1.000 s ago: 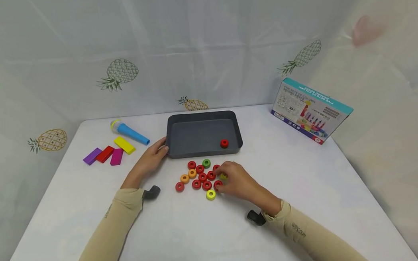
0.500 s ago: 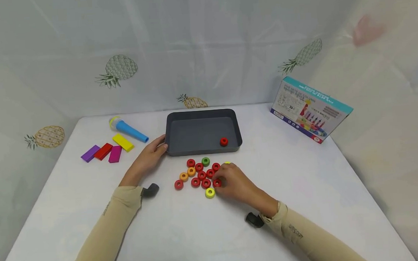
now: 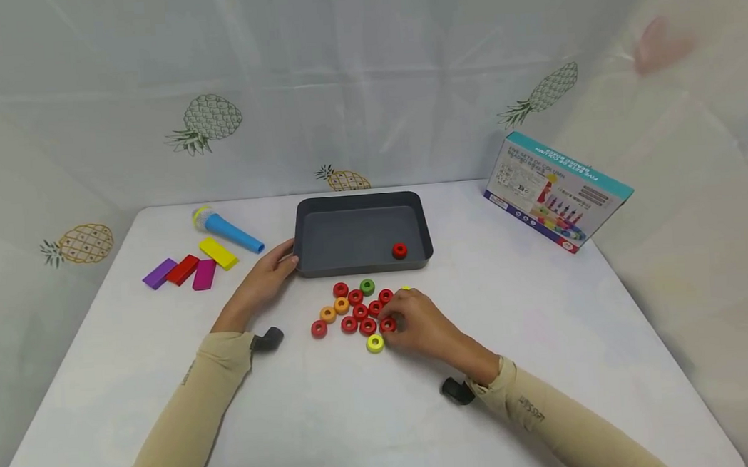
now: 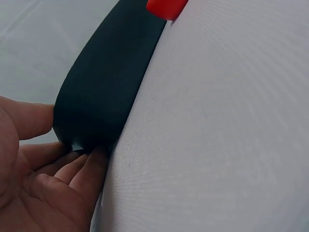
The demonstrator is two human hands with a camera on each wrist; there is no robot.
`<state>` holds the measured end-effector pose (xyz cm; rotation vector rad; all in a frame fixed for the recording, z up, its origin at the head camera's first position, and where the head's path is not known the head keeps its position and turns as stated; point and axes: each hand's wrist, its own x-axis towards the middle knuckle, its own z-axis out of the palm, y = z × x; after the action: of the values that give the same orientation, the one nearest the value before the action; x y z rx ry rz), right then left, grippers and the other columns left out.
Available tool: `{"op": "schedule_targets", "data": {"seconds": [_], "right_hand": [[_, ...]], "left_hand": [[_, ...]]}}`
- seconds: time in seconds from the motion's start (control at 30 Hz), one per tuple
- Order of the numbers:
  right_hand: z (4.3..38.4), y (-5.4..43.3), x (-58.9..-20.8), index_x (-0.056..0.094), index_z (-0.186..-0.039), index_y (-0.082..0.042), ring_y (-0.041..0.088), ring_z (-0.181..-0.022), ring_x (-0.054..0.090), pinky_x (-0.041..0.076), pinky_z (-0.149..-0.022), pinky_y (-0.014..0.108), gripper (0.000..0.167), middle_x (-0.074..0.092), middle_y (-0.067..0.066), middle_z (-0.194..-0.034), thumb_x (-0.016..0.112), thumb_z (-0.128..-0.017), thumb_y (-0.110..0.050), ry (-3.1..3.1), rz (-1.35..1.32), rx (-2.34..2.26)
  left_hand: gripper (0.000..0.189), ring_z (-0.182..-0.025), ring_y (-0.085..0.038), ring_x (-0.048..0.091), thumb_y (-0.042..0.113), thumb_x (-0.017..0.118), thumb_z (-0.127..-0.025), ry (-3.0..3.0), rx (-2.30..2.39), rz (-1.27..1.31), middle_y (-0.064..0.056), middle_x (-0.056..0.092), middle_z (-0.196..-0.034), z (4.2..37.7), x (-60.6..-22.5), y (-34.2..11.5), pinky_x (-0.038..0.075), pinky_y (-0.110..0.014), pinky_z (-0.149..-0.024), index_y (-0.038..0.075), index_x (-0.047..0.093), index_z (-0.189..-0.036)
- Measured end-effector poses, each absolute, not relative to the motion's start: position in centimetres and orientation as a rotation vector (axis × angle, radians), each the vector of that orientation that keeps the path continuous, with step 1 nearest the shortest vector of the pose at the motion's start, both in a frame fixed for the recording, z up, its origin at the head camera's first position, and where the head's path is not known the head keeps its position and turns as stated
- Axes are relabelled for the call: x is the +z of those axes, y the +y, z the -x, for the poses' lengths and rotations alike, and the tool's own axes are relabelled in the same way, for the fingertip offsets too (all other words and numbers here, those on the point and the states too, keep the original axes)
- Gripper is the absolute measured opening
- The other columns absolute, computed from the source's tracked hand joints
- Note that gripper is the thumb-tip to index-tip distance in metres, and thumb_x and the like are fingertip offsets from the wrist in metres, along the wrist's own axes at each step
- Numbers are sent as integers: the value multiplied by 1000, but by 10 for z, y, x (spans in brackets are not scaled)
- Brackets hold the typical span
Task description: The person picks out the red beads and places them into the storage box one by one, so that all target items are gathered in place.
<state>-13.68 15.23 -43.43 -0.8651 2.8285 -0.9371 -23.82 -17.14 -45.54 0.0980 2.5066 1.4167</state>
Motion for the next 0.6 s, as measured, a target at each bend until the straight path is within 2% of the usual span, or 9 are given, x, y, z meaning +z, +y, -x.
{"op": "schedule_targets", "data": {"seconds": [0.27, 0.6], "right_hand": [[138, 152, -430, 79, -99, -14, 11, -90, 58, 54, -80, 33, 21, 70, -5, -95, 84, -78, -10, 2826, 872, -952], [147, 155, -426, 80, -100, -14, 17, -88, 62, 57, -75, 39, 22, 71, -3, -95, 85, -78, -12, 2811, 907, -998]], "left_hand": [[60, -153, -25, 32, 39, 47, -108, 2476, 1472, -113, -4, 34, -165, 237, -458, -171, 21, -50, -127, 24, 26, -162], [60, -154, -25, 31, 39, 46, -108, 2483, 1469, -131, -4, 34, -165, 237, -457, -172, 20, -50, -127, 22, 25, -162]]}}
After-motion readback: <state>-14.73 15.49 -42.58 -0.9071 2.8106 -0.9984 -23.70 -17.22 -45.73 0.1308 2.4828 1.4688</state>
